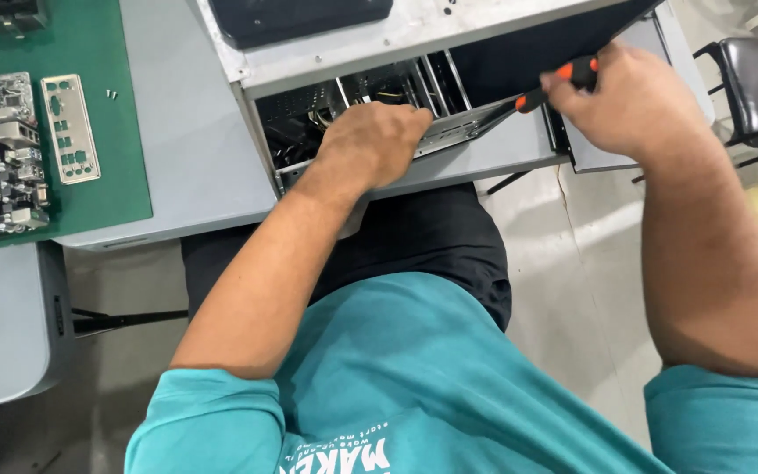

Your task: Disassembling a computer case by removing screws with a screwdriver and taking off panels.

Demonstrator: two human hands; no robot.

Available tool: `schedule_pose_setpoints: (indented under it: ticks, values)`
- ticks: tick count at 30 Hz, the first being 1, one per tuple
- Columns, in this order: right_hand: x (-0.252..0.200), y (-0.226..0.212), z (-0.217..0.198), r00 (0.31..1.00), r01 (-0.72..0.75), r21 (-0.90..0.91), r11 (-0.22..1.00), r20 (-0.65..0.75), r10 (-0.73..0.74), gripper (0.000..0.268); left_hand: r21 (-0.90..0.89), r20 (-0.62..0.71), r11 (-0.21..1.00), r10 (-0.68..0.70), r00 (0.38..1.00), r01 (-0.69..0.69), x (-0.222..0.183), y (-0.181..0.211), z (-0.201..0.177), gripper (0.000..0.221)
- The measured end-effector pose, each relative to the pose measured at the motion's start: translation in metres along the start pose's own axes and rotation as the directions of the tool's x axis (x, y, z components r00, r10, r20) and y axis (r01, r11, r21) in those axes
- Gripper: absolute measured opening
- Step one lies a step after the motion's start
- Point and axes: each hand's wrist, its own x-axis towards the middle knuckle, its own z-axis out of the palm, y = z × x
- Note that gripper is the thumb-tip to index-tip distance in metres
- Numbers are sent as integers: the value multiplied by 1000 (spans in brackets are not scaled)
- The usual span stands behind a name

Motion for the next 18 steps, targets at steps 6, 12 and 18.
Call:
schedule_pose_setpoints:
  ticks: [6,12,18]
  values:
    - [-1,-7,0,992,-117,5,993,-39,118,60,20,20,1000,-21,1000,21,4,-1,2,21]
    - [2,-3,-1,994,-100,-106,989,28,103,69,-32,66,998,-47,997,49,-1,1,-4,23]
    - [-10,8,-1,1000,-10,22,1000,-3,10,43,21,-63,999,35,997,-34,4,-6,10,20]
